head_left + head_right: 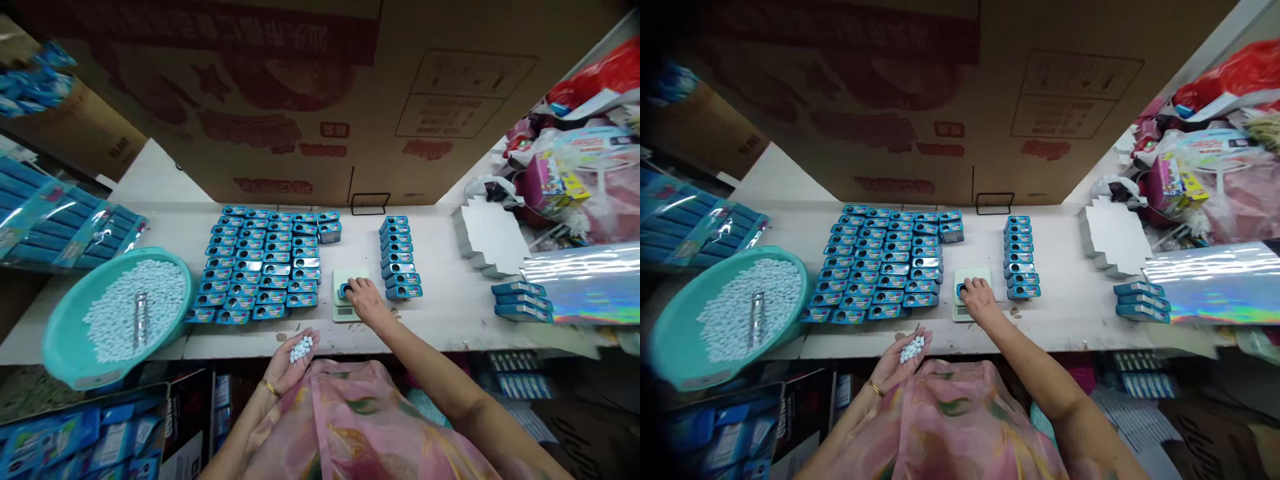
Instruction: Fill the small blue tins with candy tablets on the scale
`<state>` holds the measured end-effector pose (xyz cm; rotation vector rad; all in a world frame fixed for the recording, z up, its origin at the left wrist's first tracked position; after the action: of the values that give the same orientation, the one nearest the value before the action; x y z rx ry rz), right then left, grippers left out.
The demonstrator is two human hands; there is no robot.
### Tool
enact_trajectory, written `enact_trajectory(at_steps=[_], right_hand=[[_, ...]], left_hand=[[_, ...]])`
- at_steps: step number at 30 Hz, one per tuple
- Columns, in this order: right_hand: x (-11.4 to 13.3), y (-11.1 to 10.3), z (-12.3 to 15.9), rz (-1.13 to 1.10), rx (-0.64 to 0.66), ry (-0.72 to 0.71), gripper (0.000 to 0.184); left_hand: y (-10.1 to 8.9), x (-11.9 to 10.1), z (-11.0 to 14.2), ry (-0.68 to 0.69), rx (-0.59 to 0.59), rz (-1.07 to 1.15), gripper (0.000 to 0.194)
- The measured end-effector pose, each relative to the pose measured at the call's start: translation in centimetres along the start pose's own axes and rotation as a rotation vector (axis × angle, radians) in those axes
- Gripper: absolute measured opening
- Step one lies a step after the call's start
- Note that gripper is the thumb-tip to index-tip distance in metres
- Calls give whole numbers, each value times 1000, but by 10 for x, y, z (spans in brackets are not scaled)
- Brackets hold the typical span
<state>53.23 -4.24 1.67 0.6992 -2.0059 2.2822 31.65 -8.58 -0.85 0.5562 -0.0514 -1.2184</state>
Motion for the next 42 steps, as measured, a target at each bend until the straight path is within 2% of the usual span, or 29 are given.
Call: enact_trajectory(at_steps=[3, 7, 9, 11, 15, 20, 23, 26, 30, 35, 38, 42], right_hand=[[24, 8, 6, -48, -40, -54, 21], [82, 30, 22, -228, 116, -297, 21], [102, 41, 25, -236, 128, -279, 21], [109, 47, 28, -237, 136, -236, 19], [101, 42, 34, -256, 174, -220, 14], [99, 30, 43, -244, 150, -172, 16], [102, 29, 45, -232, 130, -188, 15], [97, 33, 40, -246, 148, -200, 14], [76, 36, 28, -356, 161, -182, 12], [37, 20, 12, -551, -46, -36, 16], [17, 7, 4, -490, -115, 67, 19], [1, 2, -3, -291, -2, 162, 19]], left_hand=[[-2, 1, 0, 1, 36, 51, 22], [0, 4, -3, -32, 110, 103, 20], [0, 6, -4, -79, 135, 109, 23], [0, 9, -4, -88, 140, 119, 26], [-1, 13, -2, -80, 135, 86, 23], [4, 14, 0, -104, 112, 29, 22], [7, 13, -1, -114, 82, 30, 23], [11, 13, -3, -87, 114, 26, 23], [23, 8, -11, -16, 149, -28, 20], [50, -8, -25, 103, 160, -30, 17], [60, -15, -31, 109, 161, -37, 17], [58, -12, -33, 85, 142, -57, 17]])
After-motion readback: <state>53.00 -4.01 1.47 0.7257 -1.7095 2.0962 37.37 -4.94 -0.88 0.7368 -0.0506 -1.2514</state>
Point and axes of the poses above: each hand's wrist, its own z-axis away from the middle knuckle, its own y-axis out of the palm, x = y × z, the point moved 1 cm from there along -z, towards the middle knuckle, and after that the axes turned 15 degrees about -z, right-handed, at the moved point
